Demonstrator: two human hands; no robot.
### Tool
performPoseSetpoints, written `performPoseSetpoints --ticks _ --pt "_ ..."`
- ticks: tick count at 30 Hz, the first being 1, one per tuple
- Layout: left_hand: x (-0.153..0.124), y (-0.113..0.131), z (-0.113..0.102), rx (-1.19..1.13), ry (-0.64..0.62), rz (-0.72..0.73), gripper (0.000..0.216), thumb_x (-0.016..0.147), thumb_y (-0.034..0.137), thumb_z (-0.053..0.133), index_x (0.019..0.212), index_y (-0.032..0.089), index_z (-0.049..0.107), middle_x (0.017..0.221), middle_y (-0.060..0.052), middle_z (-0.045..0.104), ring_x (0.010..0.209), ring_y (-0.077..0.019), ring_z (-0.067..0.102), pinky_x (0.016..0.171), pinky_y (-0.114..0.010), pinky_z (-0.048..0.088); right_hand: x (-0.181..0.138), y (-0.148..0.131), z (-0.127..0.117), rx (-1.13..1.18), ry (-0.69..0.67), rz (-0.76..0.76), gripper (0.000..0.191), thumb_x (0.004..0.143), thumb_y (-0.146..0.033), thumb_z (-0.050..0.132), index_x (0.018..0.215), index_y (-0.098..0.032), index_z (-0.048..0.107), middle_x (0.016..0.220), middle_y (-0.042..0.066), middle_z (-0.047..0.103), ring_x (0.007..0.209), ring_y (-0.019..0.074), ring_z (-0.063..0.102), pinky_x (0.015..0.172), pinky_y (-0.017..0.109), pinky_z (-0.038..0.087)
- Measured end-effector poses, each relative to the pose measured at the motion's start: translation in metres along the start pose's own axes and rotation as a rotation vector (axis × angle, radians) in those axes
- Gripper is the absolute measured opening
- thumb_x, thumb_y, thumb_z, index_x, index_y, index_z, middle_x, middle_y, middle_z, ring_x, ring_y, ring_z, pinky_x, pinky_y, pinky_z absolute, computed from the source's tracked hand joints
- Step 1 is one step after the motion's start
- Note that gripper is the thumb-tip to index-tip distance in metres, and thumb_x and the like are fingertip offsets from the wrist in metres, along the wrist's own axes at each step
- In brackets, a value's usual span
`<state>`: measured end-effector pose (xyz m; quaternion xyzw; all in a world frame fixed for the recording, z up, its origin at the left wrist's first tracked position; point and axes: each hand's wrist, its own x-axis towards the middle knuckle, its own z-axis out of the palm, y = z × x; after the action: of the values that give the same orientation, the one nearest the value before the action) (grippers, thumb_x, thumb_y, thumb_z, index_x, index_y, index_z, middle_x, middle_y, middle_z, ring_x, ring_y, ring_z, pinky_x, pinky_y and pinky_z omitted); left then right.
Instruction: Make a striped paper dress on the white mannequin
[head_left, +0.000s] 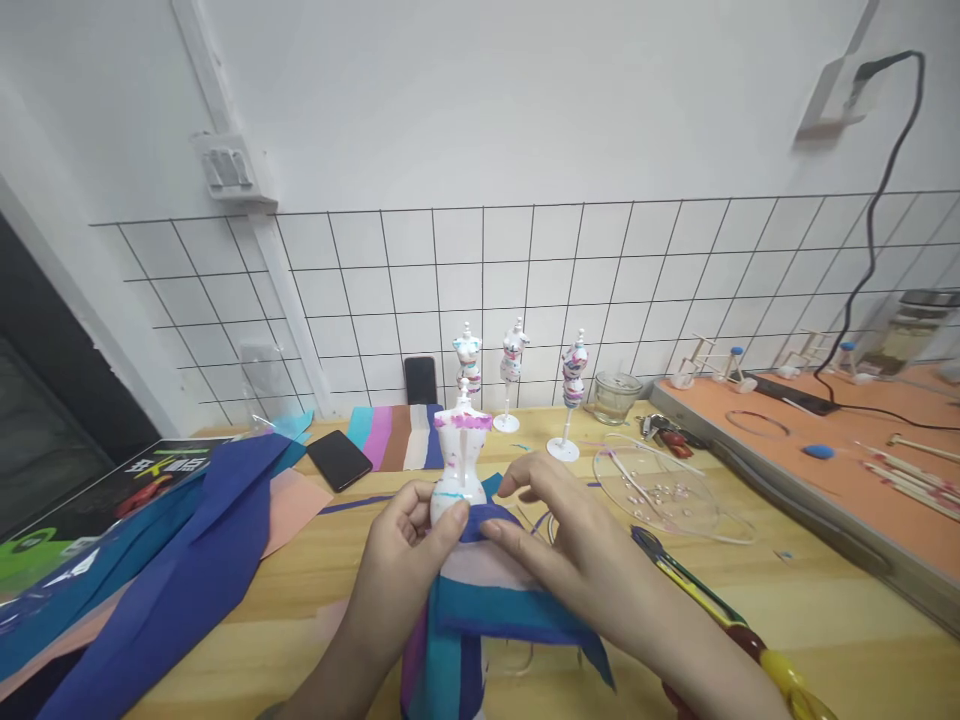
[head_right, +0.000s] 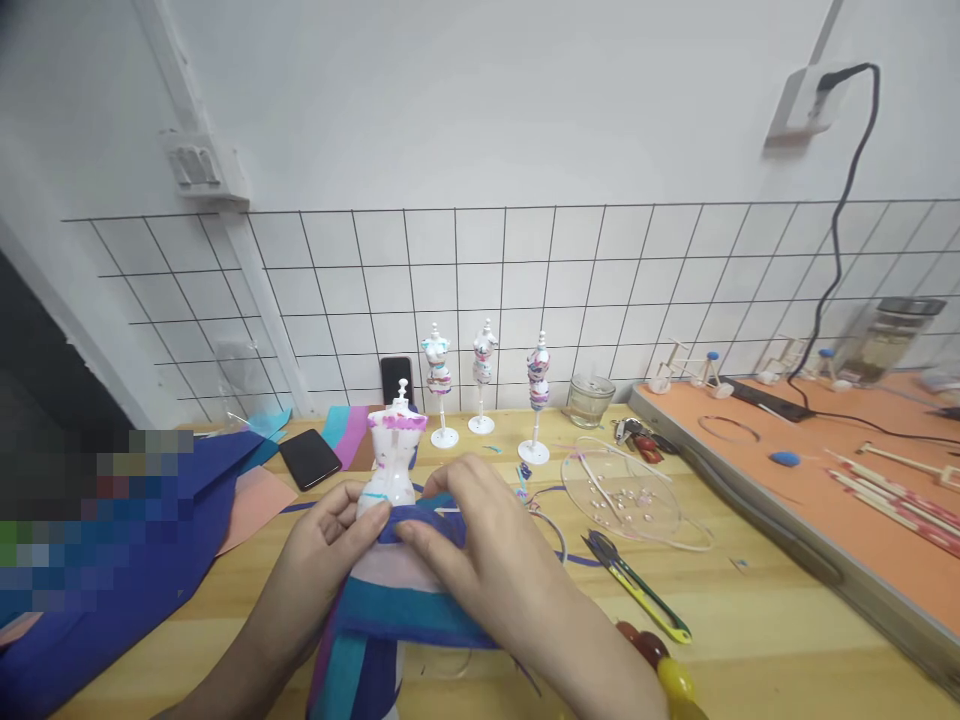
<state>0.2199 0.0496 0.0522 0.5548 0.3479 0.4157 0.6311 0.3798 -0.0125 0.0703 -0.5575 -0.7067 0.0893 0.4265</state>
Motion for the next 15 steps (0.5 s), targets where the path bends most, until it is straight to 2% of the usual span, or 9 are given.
performPoseSetpoints --ticks 3,7,11,15 --pt "0.002 -0.001 -0.001 -0.059 0.043 0.010 0.023 0.075 0.037 0.067 0.079 0.019 0.054 0.067 0.003 0.061 0.064 -0.0120 0.056 0.058 -0.021 0.043 -0.006 -0.011 0.000 -0.069 -0.018 -0.227 0.020 0.085 -0.034 0.061 0.096 -0.019 0.053 0.100 0.008 0.055 0.092 0.0209 0.052 0.077 0.033 0.046" --pt "0.004 -0.003 -0.001 -0.130 0.057 0.020 0.023 0.076 0.036 0.066 0.077 0.019 0.052 0.064 0.006 0.056 0.062 -0.0110 0.053 0.057 -0.021 0.041 -0.012 -0.020 0.016 -0.213 -0.026 -0.482 0.027 0.083 -0.040 0.062 0.095 -0.016 0.058 0.094 0.009 0.060 0.086 0.0243 0.051 0.073 0.038 0.044" --pt "0.004 -0.002 -0.002 -0.156 0.072 0.025 0.023 0.077 0.036 0.066 0.077 0.018 0.052 0.068 0.005 0.056 0.063 -0.0104 0.052 0.059 -0.021 0.041 -0.014 -0.017 0.037 -0.336 0.049 -0.549 0.011 0.088 -0.020 0.052 0.090 -0.015 0.061 0.087 0.008 0.063 0.084 0.0243 0.052 0.075 0.040 0.040" --pt "0.003 0.002 -0.001 -0.217 0.042 -0.001 0.022 0.077 0.035 0.066 0.078 0.017 0.054 0.072 0.002 0.060 0.067 -0.0102 0.054 0.064 -0.021 0.042 -0.014 -0.015 0.040 -0.352 0.083 -0.588 0.031 0.093 -0.009 0.033 0.089 -0.012 0.063 0.078 0.008 0.063 0.074 0.0209 0.051 0.069 0.036 0.040"
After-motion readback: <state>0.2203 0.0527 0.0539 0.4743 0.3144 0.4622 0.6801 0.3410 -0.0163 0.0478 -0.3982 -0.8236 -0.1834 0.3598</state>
